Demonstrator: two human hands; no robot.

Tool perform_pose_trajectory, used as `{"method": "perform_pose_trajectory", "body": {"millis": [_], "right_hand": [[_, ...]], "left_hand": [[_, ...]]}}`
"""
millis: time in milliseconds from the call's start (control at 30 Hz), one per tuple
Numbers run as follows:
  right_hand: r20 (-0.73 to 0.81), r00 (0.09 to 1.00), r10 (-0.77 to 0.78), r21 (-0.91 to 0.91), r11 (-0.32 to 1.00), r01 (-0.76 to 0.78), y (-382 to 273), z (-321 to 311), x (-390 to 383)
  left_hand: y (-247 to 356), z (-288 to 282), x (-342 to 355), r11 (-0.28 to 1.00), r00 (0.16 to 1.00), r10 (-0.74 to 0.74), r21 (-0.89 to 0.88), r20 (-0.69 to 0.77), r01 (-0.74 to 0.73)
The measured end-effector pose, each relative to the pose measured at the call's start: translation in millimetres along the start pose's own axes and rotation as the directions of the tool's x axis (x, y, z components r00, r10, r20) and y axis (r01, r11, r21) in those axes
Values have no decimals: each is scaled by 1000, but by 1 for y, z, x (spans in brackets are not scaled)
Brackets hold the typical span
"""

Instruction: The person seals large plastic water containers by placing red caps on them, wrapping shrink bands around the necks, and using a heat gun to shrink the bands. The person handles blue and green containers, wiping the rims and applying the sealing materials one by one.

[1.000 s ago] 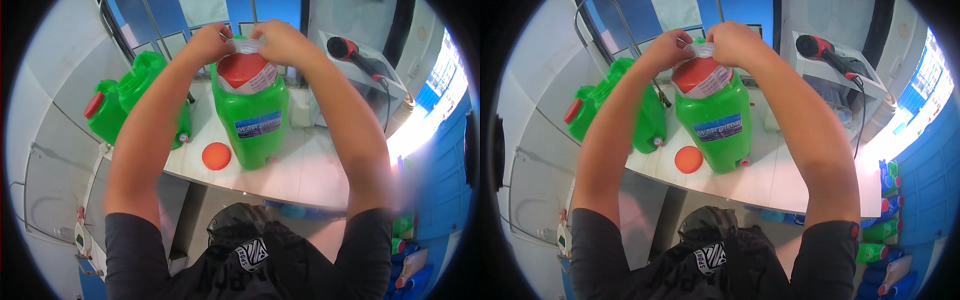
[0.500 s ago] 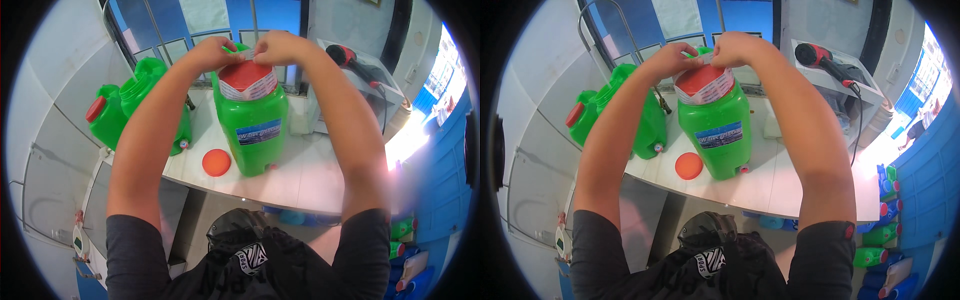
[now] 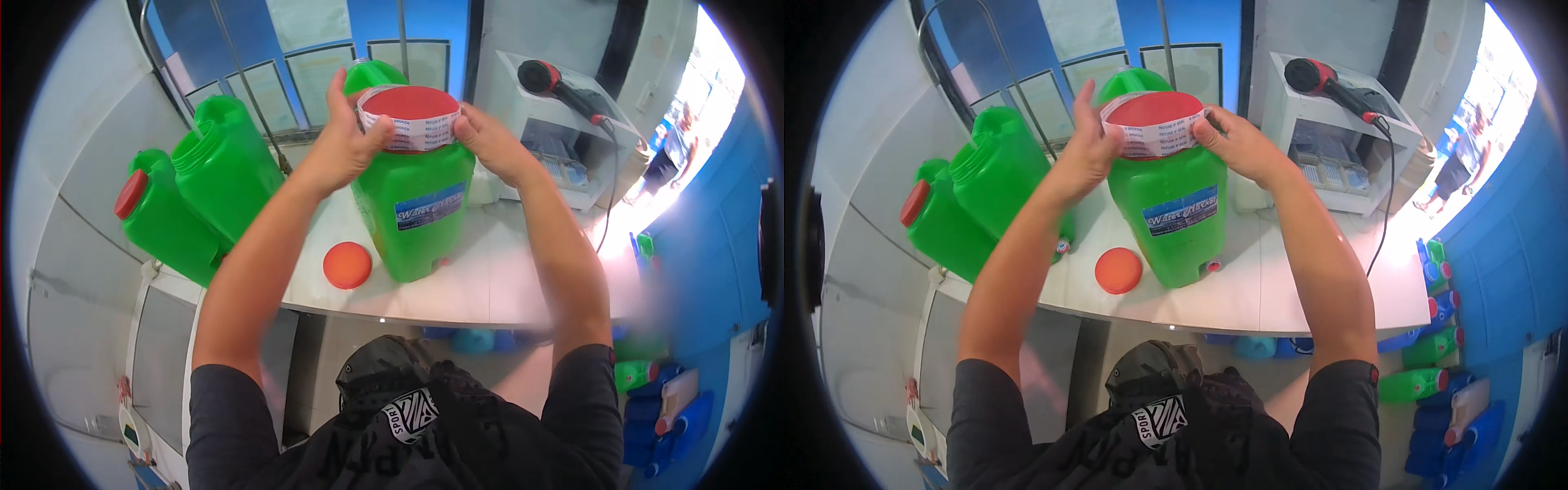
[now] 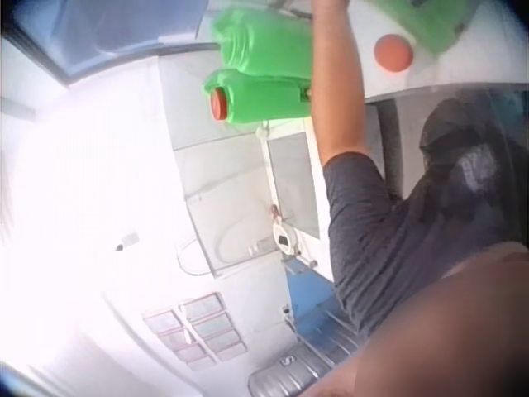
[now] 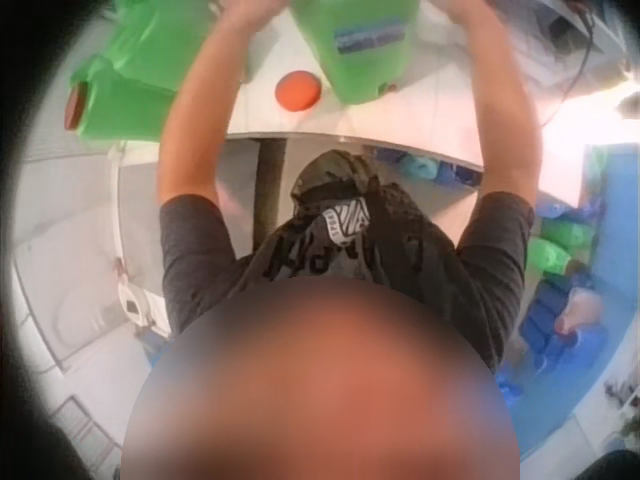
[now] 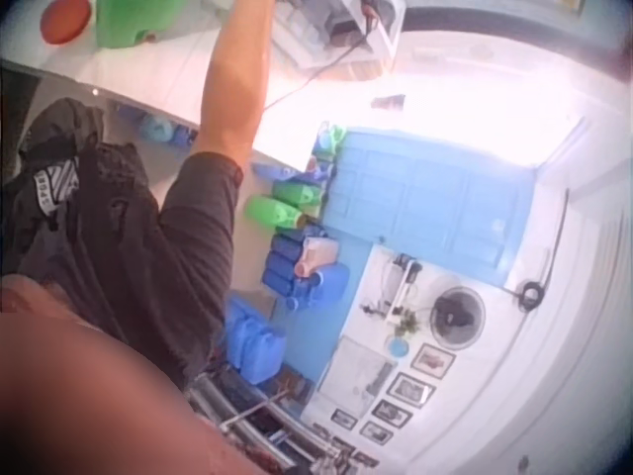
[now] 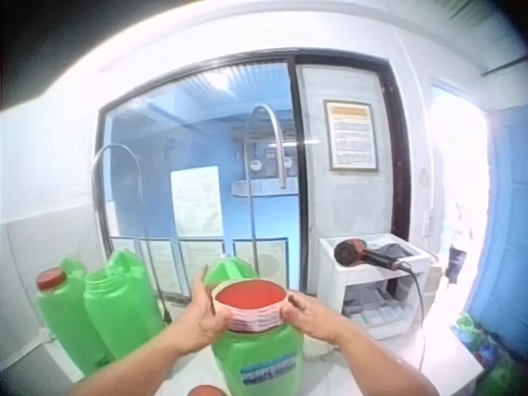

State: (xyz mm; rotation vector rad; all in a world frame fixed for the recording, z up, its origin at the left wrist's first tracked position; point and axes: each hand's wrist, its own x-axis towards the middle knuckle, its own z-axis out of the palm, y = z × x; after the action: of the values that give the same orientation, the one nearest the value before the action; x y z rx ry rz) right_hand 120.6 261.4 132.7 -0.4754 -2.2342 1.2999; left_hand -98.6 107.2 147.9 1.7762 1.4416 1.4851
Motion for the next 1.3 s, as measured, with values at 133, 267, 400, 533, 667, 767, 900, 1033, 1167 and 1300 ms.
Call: {"method": "perform_pose_trajectory", "body": {"millis": [133,267,400,533,667,767,900,1033,1167,1300], "right_hand": [[-174,969,-178,35,982,186,-3,4,-9],[-162,973,-165,-62,986,157,-12,13,-19],[-200,941,-274,-172,955,241,-15,28,-25],[-187,954,-236,-289,941,176,-17,17,-24],[-381,883,-273,-594,805,-7,-15,-63,-14],[-564,810,-158,-726,562,-396,-2,-159,4],[-488,825,284,-809,207,-550,33,-244,31],[-382,809,447,-830,220,-513,55,-265,48],[-436,814,384,-709,412,-573,58,-261,50],[-443,830,340,-615,558,-557,51,-260,32]], "left_hand": [[-15,14,-3,998,999,39,-46,-19,-40],[-21,4,-6,969,990,132,205,45,-138],[-23,-4,-8,982,984,92,152,151,-116],[-29,-6,-11,984,986,166,-67,31,-164],[-12,-21,-7,966,983,30,248,180,-75],[26,-39,11,934,980,104,321,171,-156],[80,-43,57,784,897,4,556,442,-277],[86,-7,82,713,791,-165,626,589,-317],[82,17,88,700,703,-308,654,641,-288],[96,4,101,743,724,-312,633,615,-217]]}}
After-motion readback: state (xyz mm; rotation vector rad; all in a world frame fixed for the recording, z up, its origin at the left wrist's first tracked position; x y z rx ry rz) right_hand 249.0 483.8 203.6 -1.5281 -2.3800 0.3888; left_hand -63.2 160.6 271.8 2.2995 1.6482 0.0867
